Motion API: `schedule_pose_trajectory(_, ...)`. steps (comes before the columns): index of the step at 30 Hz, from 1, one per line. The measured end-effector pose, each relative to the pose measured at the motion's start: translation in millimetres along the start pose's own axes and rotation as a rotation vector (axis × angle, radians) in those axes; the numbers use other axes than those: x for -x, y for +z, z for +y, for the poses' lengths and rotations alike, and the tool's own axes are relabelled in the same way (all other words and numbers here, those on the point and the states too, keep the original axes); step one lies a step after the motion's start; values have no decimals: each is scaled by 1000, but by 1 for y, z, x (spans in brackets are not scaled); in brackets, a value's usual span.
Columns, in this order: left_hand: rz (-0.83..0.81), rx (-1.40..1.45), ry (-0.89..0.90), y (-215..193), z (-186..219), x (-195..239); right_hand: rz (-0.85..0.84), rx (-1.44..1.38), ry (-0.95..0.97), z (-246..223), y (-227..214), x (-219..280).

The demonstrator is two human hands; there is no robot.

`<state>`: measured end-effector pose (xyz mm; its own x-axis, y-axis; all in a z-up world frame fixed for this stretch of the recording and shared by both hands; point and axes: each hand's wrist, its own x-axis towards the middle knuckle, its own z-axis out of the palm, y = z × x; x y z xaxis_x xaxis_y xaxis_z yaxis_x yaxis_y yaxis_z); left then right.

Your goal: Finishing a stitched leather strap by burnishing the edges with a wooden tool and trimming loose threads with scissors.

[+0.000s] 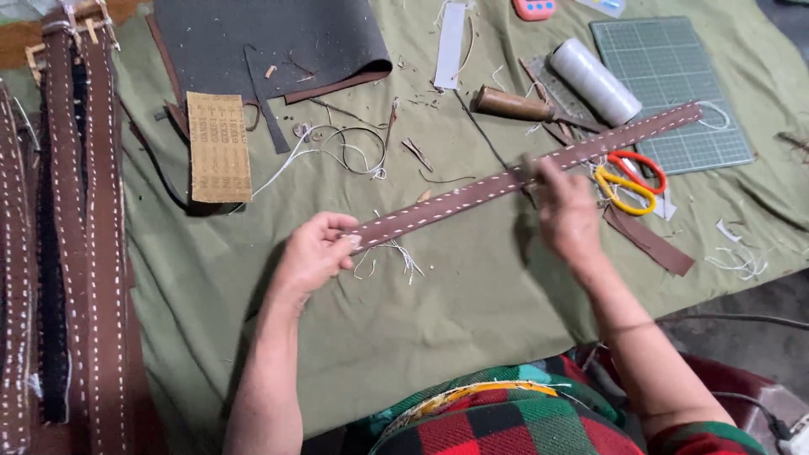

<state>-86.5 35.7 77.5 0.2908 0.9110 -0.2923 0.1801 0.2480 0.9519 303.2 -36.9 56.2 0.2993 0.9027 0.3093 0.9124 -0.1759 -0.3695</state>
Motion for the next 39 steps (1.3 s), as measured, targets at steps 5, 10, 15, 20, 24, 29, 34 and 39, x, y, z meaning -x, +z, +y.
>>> schedule_pose_trajectory(5, 43, -316, -35, 10, -14, -10, -291, -226, -13, -86, 25, 35)
schedule_pose_trajectory(10, 4, -632, -70, -3, 16, 9, -264, -20, -60, -125, 7, 25)
schedule_pose_trajectory(15, -78, -557, 56, -57, 16, 19, -22, 86, 40, -17, -8, -5)
schedule_pose_trajectory(20, -54, -391, -38, -87, -7, 10, 102, 187, 144, 99, 4, -27)
schedule_pose_trajectory(24, -35, -382, -93, -113, -36, -3, 6, 170, 187, 37, -4, -14)
schedule_pose_trajectory(29, -38, -310, -77, -124, -45, -1, -245, -221, -25, -92, 20, 35)
schedule_pose_trajectory(34, 15, -243, -38, -151, -61, 0, -100, 126, -65, -37, 17, 12)
schedule_pose_trajectory(39, -1, -383, -160, -149, -51, 0, 94, 87, 235, 104, -6, -22)
